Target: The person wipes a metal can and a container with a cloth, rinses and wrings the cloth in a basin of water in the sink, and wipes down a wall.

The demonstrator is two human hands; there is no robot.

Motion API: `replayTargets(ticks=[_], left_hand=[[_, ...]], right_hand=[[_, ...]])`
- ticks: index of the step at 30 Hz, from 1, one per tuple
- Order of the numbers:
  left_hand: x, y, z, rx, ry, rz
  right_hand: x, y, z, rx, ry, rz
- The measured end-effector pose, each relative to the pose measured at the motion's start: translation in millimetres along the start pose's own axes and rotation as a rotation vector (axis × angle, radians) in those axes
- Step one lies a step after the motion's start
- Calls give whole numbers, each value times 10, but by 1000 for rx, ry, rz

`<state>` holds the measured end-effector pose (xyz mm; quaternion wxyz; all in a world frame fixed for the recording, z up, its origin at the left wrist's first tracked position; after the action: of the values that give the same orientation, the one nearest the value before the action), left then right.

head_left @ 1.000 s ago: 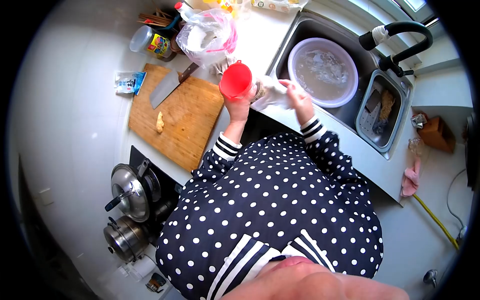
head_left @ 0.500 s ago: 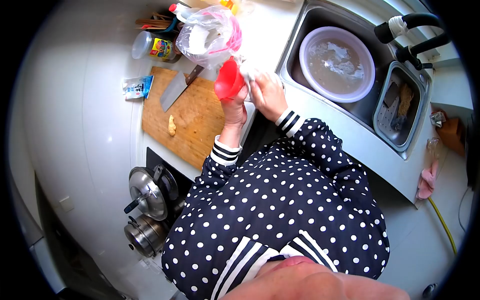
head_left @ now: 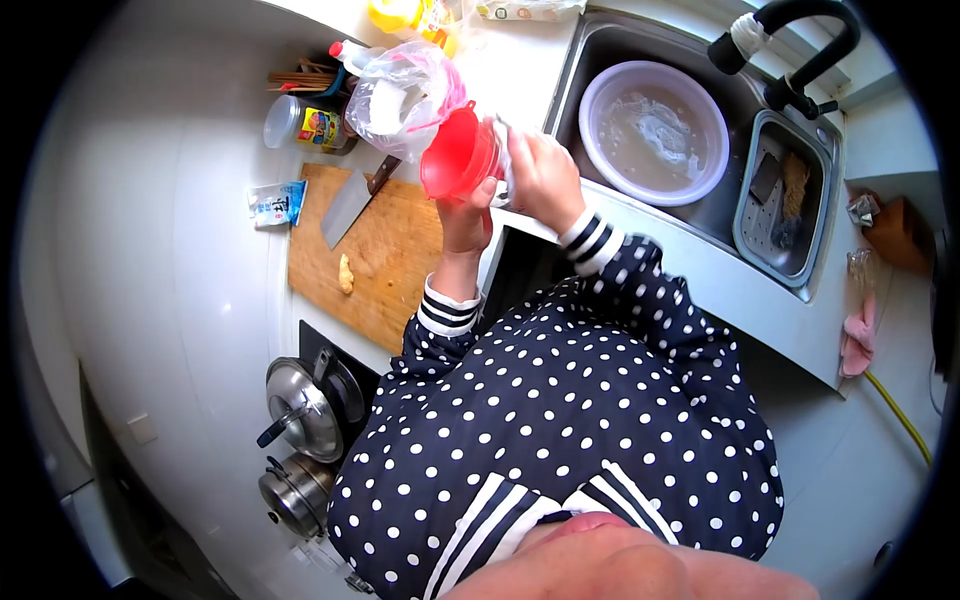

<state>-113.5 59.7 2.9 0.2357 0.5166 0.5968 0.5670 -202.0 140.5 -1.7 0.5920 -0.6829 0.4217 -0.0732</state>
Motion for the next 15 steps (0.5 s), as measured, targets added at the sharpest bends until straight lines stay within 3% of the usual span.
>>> replayTargets(ticks=[3,6,8,10,13,14,15], left_hand=[[-10,-33,-2,-6,23,65],[-20,-22,-77,46,38,85],[-23,2,-88,41,37,89],[24,45,-114,7,17,111],[61,70,-81,15,-52,97],[80,74,-45,32,-71,80],[113,67,4,14,-78,117]], right_hand=[[-35,288,-116,5,-190,-271],[-234,-74,112,-79,52,-49],[-180,-243,305,-224,133,308],[-210,-377,344,-230,210,360],[-314,-444,174,-143,162,118],[-315,-361,83,-81,43,67],[-327,-275,-19,-200,-5,119]])
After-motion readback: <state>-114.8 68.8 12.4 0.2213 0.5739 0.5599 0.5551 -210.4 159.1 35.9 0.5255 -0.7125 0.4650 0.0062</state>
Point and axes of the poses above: each hand's wrist, its own z-axis away from the middle knuckle, its own x-axis out of the palm, y = z × x, the point moved 3 cm from there along -z, towards the middle knuckle, and after that the axes turned 13 degrees about -y, right-handed, at the moved point
